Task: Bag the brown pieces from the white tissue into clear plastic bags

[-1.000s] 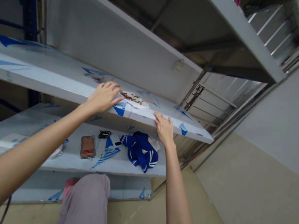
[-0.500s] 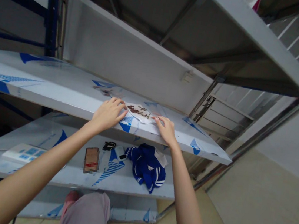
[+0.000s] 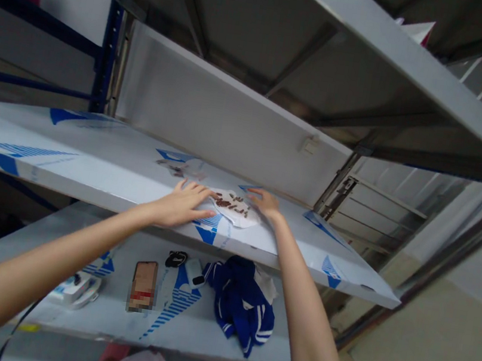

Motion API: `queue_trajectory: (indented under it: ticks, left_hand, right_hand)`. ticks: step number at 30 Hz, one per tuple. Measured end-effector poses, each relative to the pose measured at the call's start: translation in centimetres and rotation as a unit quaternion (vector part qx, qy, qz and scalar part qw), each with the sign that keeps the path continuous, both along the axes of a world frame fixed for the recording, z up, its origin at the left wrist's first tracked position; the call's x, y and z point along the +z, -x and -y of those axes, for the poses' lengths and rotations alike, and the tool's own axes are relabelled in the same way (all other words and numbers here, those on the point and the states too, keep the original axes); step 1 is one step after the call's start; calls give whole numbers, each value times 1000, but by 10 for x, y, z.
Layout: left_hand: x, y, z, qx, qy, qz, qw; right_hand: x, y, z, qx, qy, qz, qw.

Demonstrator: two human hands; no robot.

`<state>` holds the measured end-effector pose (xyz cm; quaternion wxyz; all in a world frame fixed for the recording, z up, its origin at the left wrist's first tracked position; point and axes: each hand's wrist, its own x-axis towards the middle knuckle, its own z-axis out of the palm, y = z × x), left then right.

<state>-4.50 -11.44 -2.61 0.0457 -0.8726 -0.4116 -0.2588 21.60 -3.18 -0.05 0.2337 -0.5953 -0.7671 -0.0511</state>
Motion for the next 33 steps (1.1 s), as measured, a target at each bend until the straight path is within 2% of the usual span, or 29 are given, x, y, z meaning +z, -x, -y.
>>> queue_trajectory:
  ticks: [1, 3, 5, 7, 11, 14, 16, 19, 21, 22, 25, 28, 33]
  left_hand:
    - [7, 2, -9, -3, 6, -7, 1000]
    - [21, 5, -34, 20, -28, -18, 999]
    - [31, 6, -64, 41, -91, -48, 994]
    - [36, 7, -94, 49, -149, -81, 984]
    - [35, 4, -131, -3, -241, -136, 961]
    - [31, -9, -131, -35, -246, -71, 966]
    - [30, -19, -125, -45, -190, 16, 981]
    - [28, -29, -119, -42, -65, 137, 988]
    - [24, -29, -120, -47, -23, 184, 982]
    - [22, -28, -121, -49, -14, 203, 978]
    - [17, -21, -126, -52, -1, 228, 972]
    - [13, -19, -129, -57, -8, 217, 974]
    - [15, -22, -134, -125, -6, 224, 967]
  right_hand:
    - [-1, -7, -3, -40, 4, 28, 999]
    - [-4, -21, -9, -86, 31, 71, 993]
    - [-9, -31, -13, -88, 55, 85, 991]
    - [-12, -36, -14, -85, 52, 101, 990]
    - [-11, -36, -15, -125, -26, 145, 981]
    - [2, -29, -19, -151, -123, 39, 980]
    - [13, -17, -26, -110, -157, -97, 977]
    - [24, 15, -40, 83, -119, -263, 954]
    - [22, 43, -48, 203, -97, -320, 920]
    - [18, 56, -51, 238, -85, -335, 907]
    - [0, 83, -53, 278, -54, -331, 900]
    - [-13, 86, -51, 278, -66, -333, 899]
    - [-9, 72, -47, 268, -25, -311, 911]
